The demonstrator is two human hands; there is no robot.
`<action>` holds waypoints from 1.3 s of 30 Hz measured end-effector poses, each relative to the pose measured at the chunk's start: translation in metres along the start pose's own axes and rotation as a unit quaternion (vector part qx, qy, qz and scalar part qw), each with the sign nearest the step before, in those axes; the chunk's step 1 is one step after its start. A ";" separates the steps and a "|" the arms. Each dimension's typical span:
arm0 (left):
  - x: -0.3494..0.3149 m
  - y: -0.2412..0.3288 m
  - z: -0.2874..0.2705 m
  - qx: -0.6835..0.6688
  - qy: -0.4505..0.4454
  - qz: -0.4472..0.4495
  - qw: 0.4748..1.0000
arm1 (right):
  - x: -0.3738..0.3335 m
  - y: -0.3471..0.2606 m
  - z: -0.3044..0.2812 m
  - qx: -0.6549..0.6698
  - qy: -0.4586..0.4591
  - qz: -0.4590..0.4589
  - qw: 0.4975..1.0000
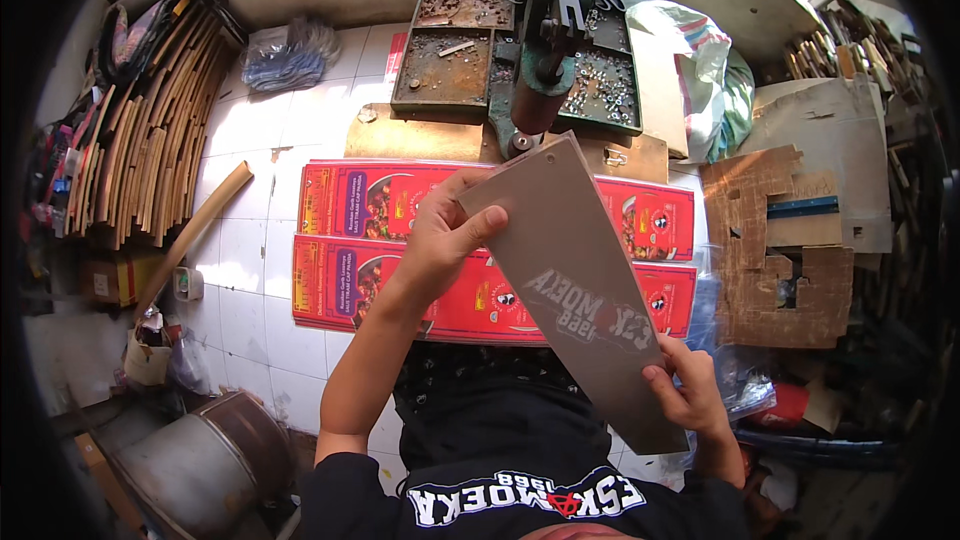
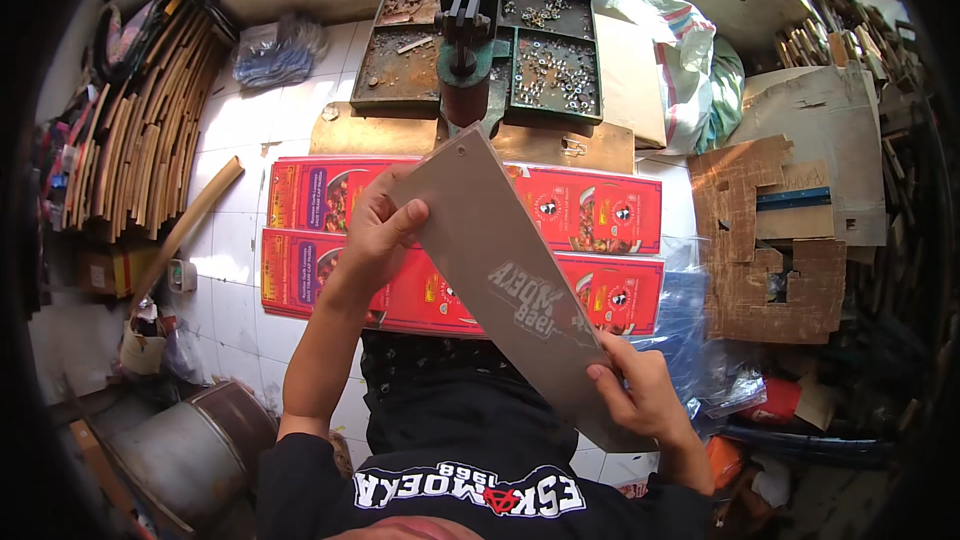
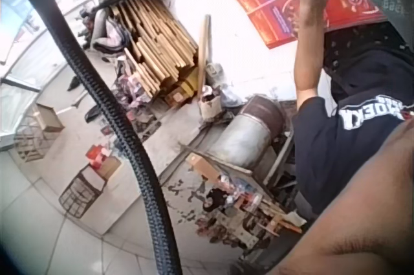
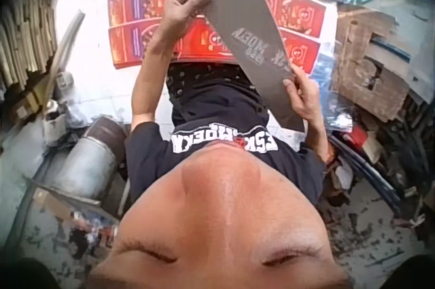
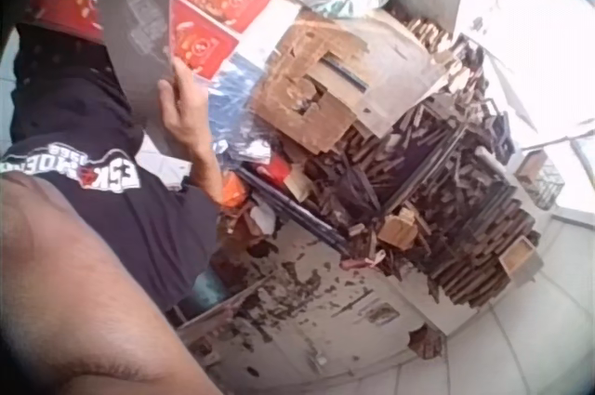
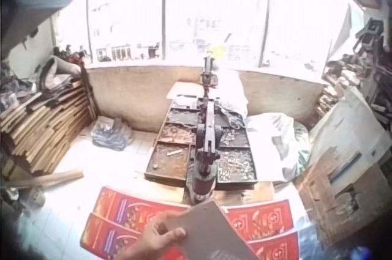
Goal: The person attaches metal eyelets to cardboard strips using a manual press machine and then organizes and stacks the finished items.
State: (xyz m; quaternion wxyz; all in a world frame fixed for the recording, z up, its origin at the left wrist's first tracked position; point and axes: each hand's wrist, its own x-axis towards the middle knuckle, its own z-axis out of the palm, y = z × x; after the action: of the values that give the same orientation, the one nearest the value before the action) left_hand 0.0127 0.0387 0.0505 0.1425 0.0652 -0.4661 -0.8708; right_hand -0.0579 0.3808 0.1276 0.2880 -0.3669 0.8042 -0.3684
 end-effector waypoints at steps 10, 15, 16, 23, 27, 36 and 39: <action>-0.018 0.070 0.036 0.438 -0.046 0.454 0.775 | -0.001 -0.030 -0.070 -0.465 0.158 -0.293 0.820; -0.034 0.082 0.032 0.516 -0.036 0.526 0.675 | 0.003 -0.016 -0.075 -0.606 0.261 -0.327 0.676; -0.035 0.083 0.030 0.522 -0.046 0.531 0.666 | 0.003 -0.012 -0.076 -0.608 0.282 -0.337 0.661; -0.048 0.088 0.035 0.554 -0.014 0.545 0.630 | 0.008 0.008 -0.069 -0.617 0.360 -0.367 0.596; -0.047 0.088 0.035 0.553 -0.012 0.553 0.623 | 0.004 0.010 -0.067 -0.635 0.383 -0.353 0.570; -0.046 0.086 0.034 0.545 -0.011 0.550 0.633 | 0.000 0.010 -0.067 -0.644 0.384 -0.362 0.553; -0.038 0.086 0.033 0.521 -0.021 0.519 0.677 | 0.008 -0.008 -0.067 -0.602 0.377 -0.383 0.590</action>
State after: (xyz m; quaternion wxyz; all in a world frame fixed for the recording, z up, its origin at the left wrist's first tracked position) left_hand 0.0566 0.0314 0.1396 0.5050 -0.1414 -0.8062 -0.2741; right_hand -0.1083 0.3959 0.1703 -0.4950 -0.5590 0.6649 0.0183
